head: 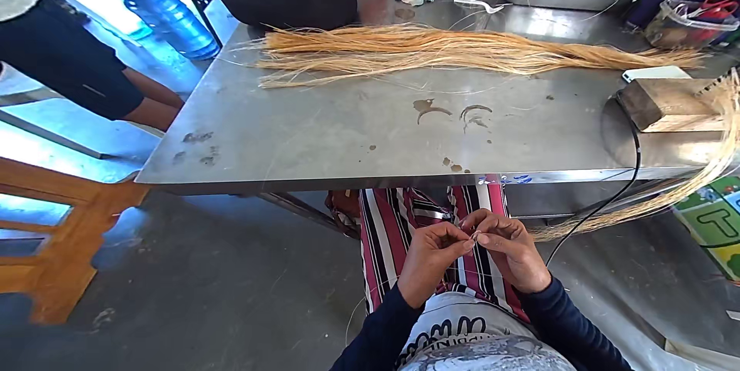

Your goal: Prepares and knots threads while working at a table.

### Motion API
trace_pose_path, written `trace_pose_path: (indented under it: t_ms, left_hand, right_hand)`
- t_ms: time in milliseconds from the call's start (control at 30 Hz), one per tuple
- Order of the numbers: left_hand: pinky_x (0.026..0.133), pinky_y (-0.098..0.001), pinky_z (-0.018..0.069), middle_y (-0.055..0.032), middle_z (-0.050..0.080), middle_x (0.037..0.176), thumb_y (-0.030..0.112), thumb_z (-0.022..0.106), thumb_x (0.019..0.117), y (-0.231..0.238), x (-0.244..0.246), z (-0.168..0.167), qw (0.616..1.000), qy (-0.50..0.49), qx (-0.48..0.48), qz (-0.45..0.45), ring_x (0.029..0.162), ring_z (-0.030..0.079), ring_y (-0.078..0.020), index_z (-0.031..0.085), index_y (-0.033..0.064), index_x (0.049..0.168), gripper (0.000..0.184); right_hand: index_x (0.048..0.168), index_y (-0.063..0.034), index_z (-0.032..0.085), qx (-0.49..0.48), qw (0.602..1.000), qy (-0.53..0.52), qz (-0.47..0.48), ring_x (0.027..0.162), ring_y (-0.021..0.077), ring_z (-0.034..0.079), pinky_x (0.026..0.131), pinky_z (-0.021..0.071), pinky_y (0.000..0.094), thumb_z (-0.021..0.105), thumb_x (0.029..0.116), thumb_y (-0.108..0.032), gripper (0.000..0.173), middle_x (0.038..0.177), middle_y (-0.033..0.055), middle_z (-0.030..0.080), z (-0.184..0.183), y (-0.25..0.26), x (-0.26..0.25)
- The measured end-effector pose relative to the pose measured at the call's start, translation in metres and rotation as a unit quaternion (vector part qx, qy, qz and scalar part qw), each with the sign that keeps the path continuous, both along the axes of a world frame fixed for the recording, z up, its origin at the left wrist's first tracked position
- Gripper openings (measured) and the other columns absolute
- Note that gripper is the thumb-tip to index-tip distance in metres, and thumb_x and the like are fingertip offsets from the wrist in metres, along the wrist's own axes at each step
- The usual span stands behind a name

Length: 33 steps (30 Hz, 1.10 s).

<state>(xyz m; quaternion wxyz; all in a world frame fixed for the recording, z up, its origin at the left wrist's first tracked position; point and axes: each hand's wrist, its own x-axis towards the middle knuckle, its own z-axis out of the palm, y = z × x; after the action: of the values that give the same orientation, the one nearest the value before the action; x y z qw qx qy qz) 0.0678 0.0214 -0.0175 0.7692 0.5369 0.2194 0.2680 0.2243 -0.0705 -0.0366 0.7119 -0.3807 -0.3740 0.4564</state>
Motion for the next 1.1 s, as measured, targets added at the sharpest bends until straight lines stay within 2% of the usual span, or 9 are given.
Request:
trace_pose_path:
  t_ms: [133,233,267,367,433,567,767,933,1100]
  left_hand:
    - [0.068,-0.0182,0.0560,0.0052,0.072,0.081,-0.005,0.067,0.0890,0.001,0.000,-0.002,1.000,-0.019,0.007,-0.004,0.071,0.066,-0.0008,0.071,0.0062,0.089,0.011]
    - [0.066,-0.0174,0.0548,0.0055,0.071,0.080,-0.004,0.066,0.0898,0.002,-0.002,-0.003,1.000,-0.015,0.004,0.007,0.070,0.065,-0.0001,0.071,0.0064,0.089,0.012]
    - [0.062,-0.0161,0.0530,0.0049,0.071,0.079,-0.004,0.066,0.0901,0.002,-0.003,-0.002,1.000,-0.013,-0.019,0.016,0.066,0.063,0.0006,0.072,0.0065,0.089,0.012]
    - [0.047,-0.0116,0.0401,0.0019,0.071,0.074,-0.005,0.061,0.0922,0.005,-0.006,0.001,0.993,-0.013,-0.112,0.040,0.051,0.051,0.0043,0.072,0.0059,0.088,0.016]
    - [0.046,-0.0114,0.0387,0.0009,0.070,0.074,-0.004,0.057,0.0949,0.007,-0.008,-0.001,0.987,-0.026,-0.153,0.038,0.049,0.049,0.0041,0.071,0.0059,0.088,0.018]
    - [0.044,-0.0113,0.0373,0.0009,0.069,0.073,-0.003,0.056,0.0964,0.008,-0.009,-0.006,0.981,-0.040,-0.186,0.035,0.048,0.047,0.0038,0.070,0.0068,0.089,0.019]
    - [0.044,-0.0122,0.0373,0.0015,0.067,0.071,-0.005,0.058,0.0948,0.009,-0.011,-0.007,0.982,-0.028,-0.179,0.047,0.048,0.047,0.0027,0.070,0.0058,0.088,0.017]
    - [0.046,-0.0122,0.0391,0.0016,0.069,0.077,-0.005,0.059,0.0935,0.017,-0.018,-0.006,0.985,-0.002,-0.173,0.015,0.051,0.049,0.0030,0.071,0.0013,0.107,0.019]
    - [0.046,-0.0127,0.0379,0.0039,0.070,0.075,-0.004,0.065,0.0893,0.020,-0.023,-0.007,0.994,0.021,-0.103,-0.004,0.052,0.049,0.0040,0.075,0.0037,0.096,0.014]
  right_hand:
    - [0.087,-0.0098,0.078,-0.014,0.998,0.059,0.000,0.104,0.0102,0.067,0.088,0.0555,0.0251,0.072,0.0926,-0.015,0.010,0.111,0.0057,0.073,0.001,0.005,-0.008]
    - [0.088,-0.0087,0.078,-0.026,0.997,0.071,0.008,0.104,0.0108,0.067,0.088,0.0560,0.0257,0.072,0.0920,-0.013,0.008,0.111,0.0066,0.073,0.001,0.009,-0.011]
    - [0.091,-0.0079,0.077,-0.029,0.998,0.057,0.012,0.104,0.0115,0.067,0.088,0.0565,0.0268,0.072,0.0923,-0.014,0.008,0.112,0.0069,0.073,0.000,0.011,-0.009]
    - [0.100,-0.0037,0.075,-0.060,0.997,-0.048,0.007,0.101,0.0119,0.068,0.089,0.0573,0.0294,0.068,0.0937,-0.013,0.013,0.108,0.0059,0.073,0.004,0.011,0.001]
    - [0.101,-0.0023,0.074,-0.092,0.989,-0.117,0.008,0.093,0.0101,0.070,0.085,0.0593,0.0291,0.068,0.0932,-0.012,0.014,0.101,0.0031,0.074,0.010,0.008,0.004]
    - [0.096,-0.0029,0.074,-0.137,0.969,-0.206,-0.001,0.081,0.0039,0.069,0.074,0.0591,0.0216,0.075,0.0892,-0.012,0.012,0.091,-0.0010,0.074,0.018,0.007,-0.004]
    - [0.089,-0.0050,0.072,-0.159,0.967,-0.199,0.030,0.072,-0.0005,0.065,0.068,0.0554,0.0177,0.073,0.0897,-0.009,0.004,0.081,-0.0053,0.071,0.016,0.013,-0.008]
    - [0.089,-0.0063,0.070,-0.166,0.968,-0.175,0.069,0.074,0.0009,0.067,0.072,0.0569,0.0200,0.070,0.0905,-0.006,0.002,0.080,-0.0059,0.071,0.018,0.016,-0.004]
    - [0.087,-0.0083,0.069,-0.176,0.961,-0.165,0.138,0.075,0.0003,0.067,0.072,0.0565,0.0201,0.070,0.0897,-0.009,0.003,0.080,-0.0075,0.070,0.021,0.019,0.004]
